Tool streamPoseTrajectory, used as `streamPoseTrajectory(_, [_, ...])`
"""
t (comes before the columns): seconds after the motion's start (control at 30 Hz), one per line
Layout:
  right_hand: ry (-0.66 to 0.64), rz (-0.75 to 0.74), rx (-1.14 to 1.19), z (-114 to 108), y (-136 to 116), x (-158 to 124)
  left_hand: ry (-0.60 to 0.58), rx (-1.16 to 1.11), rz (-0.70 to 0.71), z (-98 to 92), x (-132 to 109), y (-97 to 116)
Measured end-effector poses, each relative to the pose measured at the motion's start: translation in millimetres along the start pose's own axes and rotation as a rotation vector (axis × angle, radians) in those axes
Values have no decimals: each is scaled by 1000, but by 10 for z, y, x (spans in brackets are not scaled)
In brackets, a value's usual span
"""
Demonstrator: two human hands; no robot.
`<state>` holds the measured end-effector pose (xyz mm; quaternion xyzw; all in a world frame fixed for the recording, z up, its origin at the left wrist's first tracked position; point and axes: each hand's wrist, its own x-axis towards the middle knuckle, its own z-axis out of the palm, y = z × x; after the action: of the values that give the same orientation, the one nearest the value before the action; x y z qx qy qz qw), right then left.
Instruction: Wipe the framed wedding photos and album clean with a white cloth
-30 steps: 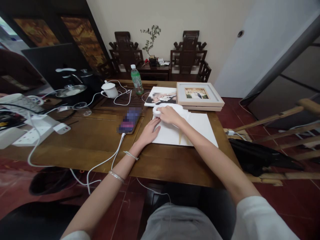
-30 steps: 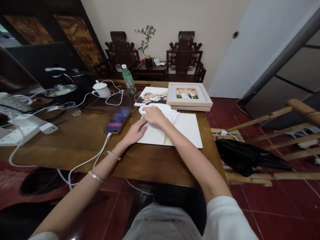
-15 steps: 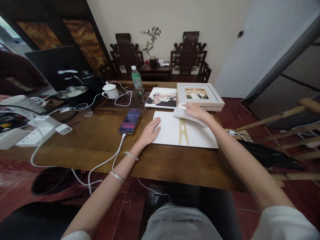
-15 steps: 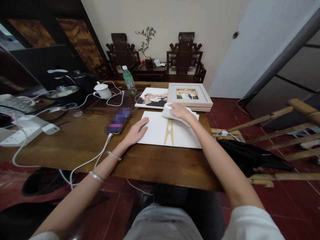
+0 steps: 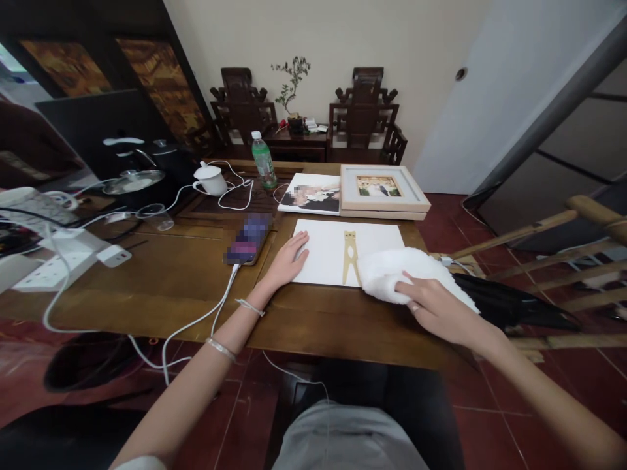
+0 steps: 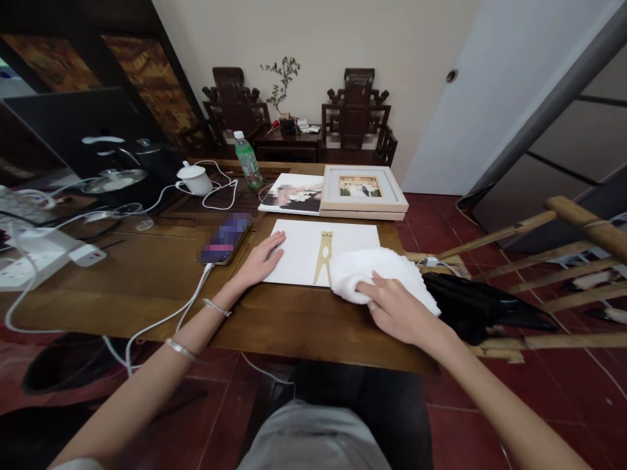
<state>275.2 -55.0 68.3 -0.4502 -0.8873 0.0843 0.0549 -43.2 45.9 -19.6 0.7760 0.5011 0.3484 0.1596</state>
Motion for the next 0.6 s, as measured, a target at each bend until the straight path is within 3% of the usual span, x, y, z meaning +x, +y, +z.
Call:
streamPoseTrajectory(0.13, [29,-46,37,33,124,64,3,8,10,2,0,-8])
streamPoseTrajectory(0.43, [153,-32,81,-36,640,953,-10,-7,4,-26,-6,-4])
streamPoseTrajectory(0.6, [214,17,59,35,695,1147,-15,0,4,-34,-6,-4])
